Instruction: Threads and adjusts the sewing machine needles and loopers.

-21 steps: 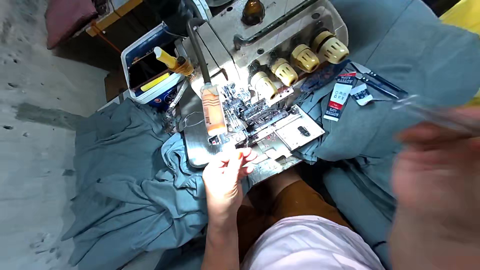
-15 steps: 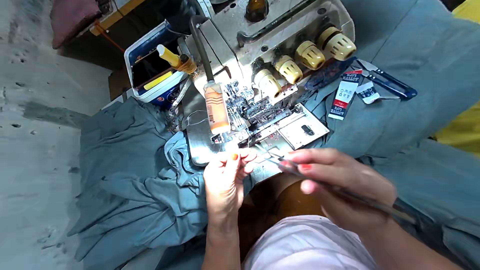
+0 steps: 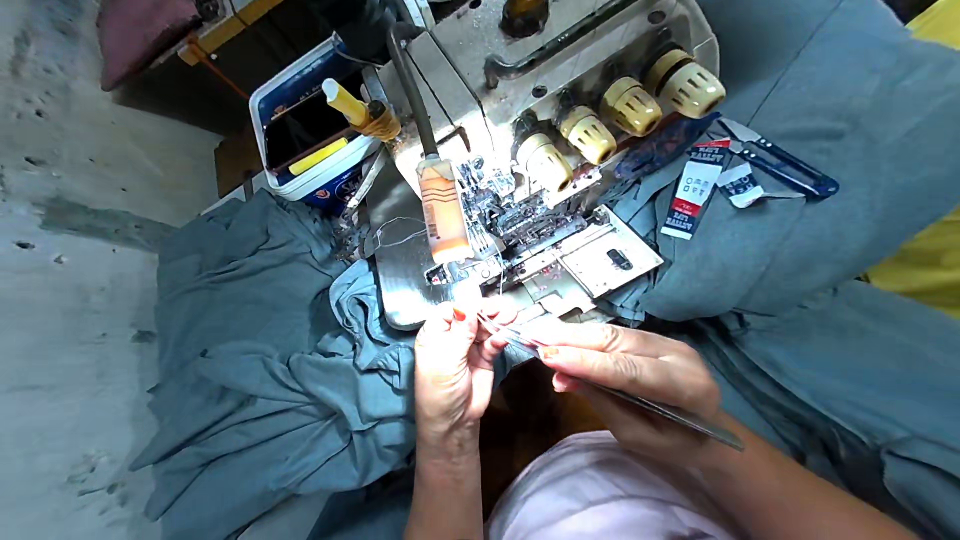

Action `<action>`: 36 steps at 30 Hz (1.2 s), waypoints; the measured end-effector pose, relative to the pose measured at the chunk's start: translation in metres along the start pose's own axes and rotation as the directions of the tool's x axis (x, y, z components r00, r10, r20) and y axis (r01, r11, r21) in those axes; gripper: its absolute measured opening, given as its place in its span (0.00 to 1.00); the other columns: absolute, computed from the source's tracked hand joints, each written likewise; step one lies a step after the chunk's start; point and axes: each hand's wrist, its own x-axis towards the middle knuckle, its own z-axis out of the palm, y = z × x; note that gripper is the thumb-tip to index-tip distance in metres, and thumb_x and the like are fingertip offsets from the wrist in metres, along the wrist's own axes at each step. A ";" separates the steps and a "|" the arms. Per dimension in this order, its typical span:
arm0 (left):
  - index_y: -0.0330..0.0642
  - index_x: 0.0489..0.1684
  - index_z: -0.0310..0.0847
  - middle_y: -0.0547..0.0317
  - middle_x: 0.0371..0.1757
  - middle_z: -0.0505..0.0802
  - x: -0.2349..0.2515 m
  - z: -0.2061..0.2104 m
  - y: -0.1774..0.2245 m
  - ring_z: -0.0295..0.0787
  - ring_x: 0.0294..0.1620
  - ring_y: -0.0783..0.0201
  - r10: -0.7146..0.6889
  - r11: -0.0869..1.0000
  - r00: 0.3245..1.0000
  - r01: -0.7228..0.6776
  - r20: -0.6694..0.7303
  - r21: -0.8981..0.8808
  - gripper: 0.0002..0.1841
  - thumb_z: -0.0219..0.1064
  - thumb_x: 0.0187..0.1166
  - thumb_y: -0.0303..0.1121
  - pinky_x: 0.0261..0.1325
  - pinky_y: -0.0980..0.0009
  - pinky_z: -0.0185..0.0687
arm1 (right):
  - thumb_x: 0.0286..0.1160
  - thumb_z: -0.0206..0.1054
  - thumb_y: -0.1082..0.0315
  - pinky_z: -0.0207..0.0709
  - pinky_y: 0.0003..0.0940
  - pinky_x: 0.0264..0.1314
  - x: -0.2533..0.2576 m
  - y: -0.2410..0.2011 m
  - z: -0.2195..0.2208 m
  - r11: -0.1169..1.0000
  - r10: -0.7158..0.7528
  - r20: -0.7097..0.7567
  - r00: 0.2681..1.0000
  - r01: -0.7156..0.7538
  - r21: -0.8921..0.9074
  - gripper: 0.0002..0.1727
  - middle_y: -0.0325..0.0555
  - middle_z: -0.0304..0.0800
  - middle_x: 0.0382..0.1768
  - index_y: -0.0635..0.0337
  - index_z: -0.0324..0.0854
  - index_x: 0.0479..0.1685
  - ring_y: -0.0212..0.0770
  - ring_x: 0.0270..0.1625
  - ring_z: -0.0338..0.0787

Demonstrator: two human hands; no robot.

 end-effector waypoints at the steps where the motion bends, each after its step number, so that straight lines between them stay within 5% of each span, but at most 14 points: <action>1: 0.37 0.29 0.83 0.49 0.32 0.96 0.000 0.000 0.000 0.97 0.32 0.65 -0.003 1.000 1.000 0.003 -0.001 0.000 0.18 0.48 0.86 0.18 0.36 0.75 0.93 | 0.86 0.62 0.73 0.79 0.21 0.71 0.000 0.000 0.000 1.000 -0.001 0.003 1.000 0.001 -0.005 0.09 0.51 0.93 0.56 0.68 0.85 0.54 0.30 0.64 0.89; 7: 0.35 0.30 0.85 0.47 0.33 0.96 0.000 -0.002 -0.002 0.98 0.34 0.64 -0.007 1.000 1.000 0.007 0.027 -0.016 0.14 0.54 0.86 0.20 0.37 0.74 0.94 | 0.86 0.63 0.72 0.81 0.21 0.69 -0.001 0.001 0.001 0.999 0.031 -0.026 0.999 -0.031 -0.009 0.08 0.47 0.94 0.54 0.65 0.85 0.53 0.28 0.62 0.90; 10: 0.35 0.44 0.88 0.45 0.46 0.98 -0.001 -0.005 -0.002 0.99 0.39 0.63 0.011 1.000 0.997 -0.011 0.080 0.004 0.06 0.70 0.79 0.28 0.35 0.76 0.92 | 0.87 0.63 0.70 0.85 0.24 0.68 -0.002 0.001 0.000 0.998 0.066 -0.078 0.995 -0.064 0.023 0.09 0.43 0.94 0.55 0.62 0.85 0.55 0.30 0.62 0.92; 14: 0.39 0.58 0.84 0.53 0.62 0.95 -0.007 -0.008 0.002 0.99 0.46 0.65 0.181 0.939 0.975 -0.210 0.128 0.272 0.14 0.71 0.77 0.24 0.37 0.75 0.94 | 0.87 0.63 0.68 0.85 0.24 0.69 -0.002 0.002 0.001 0.996 0.089 -0.156 0.984 -0.086 0.031 0.10 0.37 0.95 0.56 0.58 0.85 0.57 0.29 0.63 0.92; 17: 0.37 0.62 0.80 0.60 0.62 0.96 -0.010 -0.011 0.005 0.98 0.42 0.70 0.337 0.759 0.916 -0.402 0.219 0.513 0.16 0.67 0.77 0.20 0.32 0.77 0.93 | 0.87 0.63 0.67 0.85 0.24 0.69 0.000 0.004 0.001 0.995 0.102 -0.195 0.975 -0.104 0.001 0.10 0.37 0.95 0.56 0.56 0.86 0.58 0.29 0.63 0.92; 20: 0.31 0.58 0.80 0.69 0.49 0.97 -0.004 -0.010 0.015 0.92 0.35 0.82 0.467 0.483 0.818 -0.553 0.335 0.679 0.13 0.66 0.77 0.20 0.32 0.85 0.88 | 0.87 0.63 0.68 0.85 0.23 0.68 0.003 0.006 0.003 0.993 0.093 -0.231 0.969 -0.107 -0.050 0.09 0.36 0.96 0.55 0.57 0.87 0.56 0.28 0.62 0.92; 23: 0.24 0.43 0.87 0.59 0.37 0.94 0.012 -0.014 0.027 0.87 0.33 0.86 0.519 0.102 0.735 -0.560 0.436 0.822 0.09 0.68 0.75 0.25 0.38 0.90 0.83 | 0.87 0.62 0.69 0.86 0.22 0.65 0.005 0.012 0.006 0.985 0.064 -0.276 0.959 -0.104 -0.134 0.09 0.36 0.96 0.54 0.59 0.86 0.54 0.26 0.61 0.92; 25: 0.26 0.41 0.90 0.51 0.38 0.94 0.023 -0.019 0.031 0.85 0.33 0.84 0.481 -0.045 0.718 -0.552 0.503 0.832 0.09 0.68 0.74 0.25 0.41 0.90 0.80 | 0.86 0.62 0.70 0.86 0.21 0.64 0.006 0.017 0.011 0.975 0.039 -0.309 0.950 -0.103 -0.196 0.09 0.39 0.96 0.51 0.62 0.86 0.51 0.26 0.60 0.92; 31: 0.34 0.39 0.92 0.50 0.39 0.95 0.055 -0.027 0.022 0.90 0.36 0.70 0.362 -0.148 0.756 -0.530 0.544 0.835 0.07 0.70 0.74 0.28 0.41 0.77 0.83 | 0.79 0.63 0.74 0.82 0.14 0.58 0.009 0.036 0.027 0.923 -0.016 -0.413 0.910 -0.145 -0.356 0.09 0.46 0.96 0.40 0.72 0.86 0.42 0.21 0.51 0.92; 36: 0.35 0.41 0.92 0.52 0.38 0.94 0.058 -0.031 0.020 0.88 0.34 0.71 0.359 -0.158 0.754 -0.531 0.549 0.833 0.08 0.71 0.73 0.30 0.39 0.78 0.81 | 0.75 0.64 0.77 0.85 0.15 0.52 0.012 0.044 0.033 0.906 0.033 -0.463 0.886 -0.222 -0.360 0.10 0.51 0.95 0.36 0.78 0.88 0.41 0.24 0.43 0.93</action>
